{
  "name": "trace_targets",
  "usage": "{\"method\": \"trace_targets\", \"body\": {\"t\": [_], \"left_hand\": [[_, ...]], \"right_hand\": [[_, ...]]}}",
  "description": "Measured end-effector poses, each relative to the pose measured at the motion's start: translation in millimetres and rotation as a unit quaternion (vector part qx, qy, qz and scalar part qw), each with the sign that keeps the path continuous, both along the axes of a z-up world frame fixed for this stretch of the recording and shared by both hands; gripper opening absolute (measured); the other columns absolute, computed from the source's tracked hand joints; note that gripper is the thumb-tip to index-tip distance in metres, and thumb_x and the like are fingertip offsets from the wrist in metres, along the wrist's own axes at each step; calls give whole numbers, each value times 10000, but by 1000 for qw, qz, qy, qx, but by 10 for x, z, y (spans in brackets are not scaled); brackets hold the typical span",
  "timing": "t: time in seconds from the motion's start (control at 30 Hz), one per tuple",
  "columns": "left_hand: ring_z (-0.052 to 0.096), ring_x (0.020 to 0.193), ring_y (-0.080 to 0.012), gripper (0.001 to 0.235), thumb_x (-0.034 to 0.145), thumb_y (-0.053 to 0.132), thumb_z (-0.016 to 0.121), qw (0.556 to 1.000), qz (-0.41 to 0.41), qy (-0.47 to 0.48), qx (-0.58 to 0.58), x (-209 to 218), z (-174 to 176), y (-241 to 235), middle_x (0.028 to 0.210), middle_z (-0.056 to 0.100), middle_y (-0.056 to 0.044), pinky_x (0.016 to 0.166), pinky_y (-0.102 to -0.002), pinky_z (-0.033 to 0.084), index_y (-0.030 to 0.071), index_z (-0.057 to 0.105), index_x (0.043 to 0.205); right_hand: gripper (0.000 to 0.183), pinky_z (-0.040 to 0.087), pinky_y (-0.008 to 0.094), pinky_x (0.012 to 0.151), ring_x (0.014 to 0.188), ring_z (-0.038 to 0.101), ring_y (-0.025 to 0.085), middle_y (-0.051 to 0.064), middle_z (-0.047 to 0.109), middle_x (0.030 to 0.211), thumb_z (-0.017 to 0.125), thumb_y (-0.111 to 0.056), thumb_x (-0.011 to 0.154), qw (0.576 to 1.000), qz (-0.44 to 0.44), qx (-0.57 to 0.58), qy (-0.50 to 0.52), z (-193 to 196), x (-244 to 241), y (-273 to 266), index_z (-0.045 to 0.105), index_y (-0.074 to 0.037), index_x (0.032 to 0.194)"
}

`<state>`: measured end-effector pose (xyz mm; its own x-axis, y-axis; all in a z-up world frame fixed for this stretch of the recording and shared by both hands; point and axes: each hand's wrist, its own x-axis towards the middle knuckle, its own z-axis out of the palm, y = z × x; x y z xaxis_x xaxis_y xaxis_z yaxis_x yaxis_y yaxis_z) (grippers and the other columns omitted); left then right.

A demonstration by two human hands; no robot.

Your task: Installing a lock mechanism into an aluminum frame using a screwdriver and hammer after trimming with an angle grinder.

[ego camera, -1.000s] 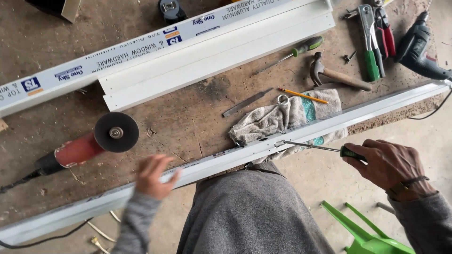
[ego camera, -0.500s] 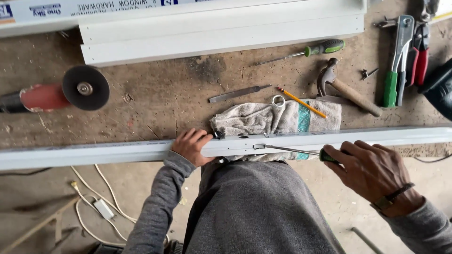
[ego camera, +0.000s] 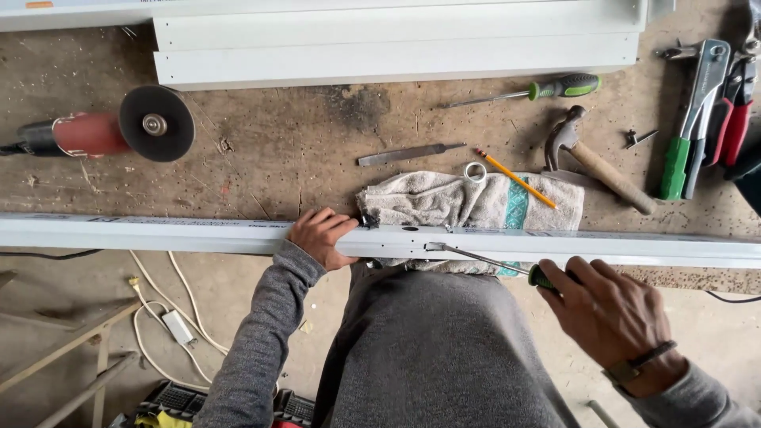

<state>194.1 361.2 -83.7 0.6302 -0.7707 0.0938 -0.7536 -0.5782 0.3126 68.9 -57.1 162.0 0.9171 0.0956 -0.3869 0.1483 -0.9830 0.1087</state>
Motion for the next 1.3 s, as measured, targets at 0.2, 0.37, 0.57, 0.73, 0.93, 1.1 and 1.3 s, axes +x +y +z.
{"method": "trace_targets", "body": {"t": [0.2,0.37,0.57,0.73,0.93,1.1,1.3], "left_hand": [[653,924,-209,657,659,664,784,1000,-2,21,5,3,-26,-1,1088,760,1,765,-391,520,203,749,1126],[642,915,-201,672,706,722,734,1000,-13,4,6,49,-74,21,1070,746,10,792,-393,521,194,744,1121],[645,892,-197,672,738,772,694,1000,-17,0,-1,20,-77,6,1056,750,7,783,-363,515,203,749,1092],[632,916,-205,597,724,664,743,1000,-18,26,5,58,92,-29,1077,732,9,775,-375,504,198,731,1098],[631,901,-195,594,764,677,713,1000,-22,21,5,66,83,-11,1080,733,11,763,-354,504,184,738,1094],[640,921,-201,663,792,737,654,999,-37,10,19,35,-11,41,1105,739,-14,800,-360,507,169,735,1125],[646,915,-206,629,769,677,700,999,-28,17,0,43,59,16,1081,743,-21,732,-373,512,154,743,1116]], "right_hand": [[374,558,383,436,737,699,168,-75,648,947,498,-615,951,989,-10,-85,118,-54,145,12,627,-277,1044],[400,597,415,624,659,739,246,-26,770,820,469,-646,937,942,-72,23,326,-552,273,-511,491,-343,1198],[417,557,386,540,533,721,208,-27,779,635,654,-659,804,950,-68,145,269,-1120,149,-904,663,-347,1080],[372,486,414,467,442,670,231,2,723,543,688,-604,802,954,-23,228,193,-1320,118,-1034,696,-295,1009],[333,531,367,400,385,665,172,-31,744,549,706,-548,812,935,2,304,181,-1452,131,-1103,708,-257,974],[327,468,404,416,374,635,206,2,692,501,724,-558,798,937,4,304,173,-1540,119,-1133,712,-270,954],[376,497,415,413,382,637,225,14,712,542,732,-570,786,937,12,310,161,-1700,65,-1200,709,-271,1013]]}}
